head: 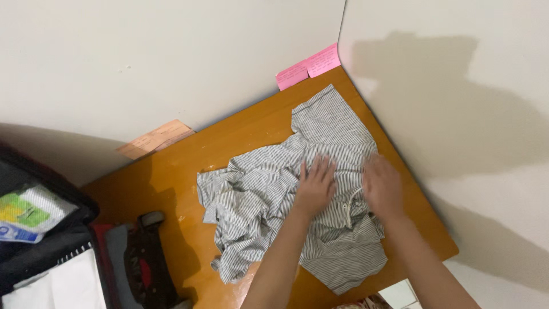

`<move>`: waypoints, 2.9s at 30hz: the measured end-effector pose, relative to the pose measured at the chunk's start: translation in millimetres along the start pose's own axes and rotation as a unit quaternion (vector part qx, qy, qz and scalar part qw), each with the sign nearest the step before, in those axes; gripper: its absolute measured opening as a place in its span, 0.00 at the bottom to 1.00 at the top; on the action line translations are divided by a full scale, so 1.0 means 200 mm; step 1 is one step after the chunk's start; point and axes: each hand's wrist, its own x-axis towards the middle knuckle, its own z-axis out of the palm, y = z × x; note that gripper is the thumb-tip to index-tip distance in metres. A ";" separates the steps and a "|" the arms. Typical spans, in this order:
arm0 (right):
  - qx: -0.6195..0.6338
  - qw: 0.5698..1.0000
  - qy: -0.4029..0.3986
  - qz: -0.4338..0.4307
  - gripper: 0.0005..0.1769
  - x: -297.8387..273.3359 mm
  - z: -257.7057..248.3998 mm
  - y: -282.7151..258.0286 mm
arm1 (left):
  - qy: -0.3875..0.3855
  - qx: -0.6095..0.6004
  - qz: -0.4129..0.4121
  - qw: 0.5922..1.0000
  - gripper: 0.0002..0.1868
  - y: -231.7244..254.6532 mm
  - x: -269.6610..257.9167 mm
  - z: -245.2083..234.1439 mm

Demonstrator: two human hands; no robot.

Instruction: The person folds a grey striped t-shirt on a wooden table, smoothing the fabric by hand and aligning the sleeves and body into a rectangle.

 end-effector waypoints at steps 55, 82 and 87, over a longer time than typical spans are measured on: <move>0.014 0.916 -0.237 -0.323 0.30 -0.27 0.48 -1.00 | 0.152 0.003 -0.242 0.958 0.14 -0.40 -1.08 -0.36; 0.144 0.955 -0.095 -0.243 0.22 0.06 0.54 -1.13 | 0.199 -0.040 -0.303 0.931 0.20 -0.88 -0.87 -0.62; 0.078 0.965 -0.066 -0.240 0.21 0.21 0.73 -1.15 | 0.209 0.066 -0.203 0.954 0.30 -0.98 -0.81 -0.50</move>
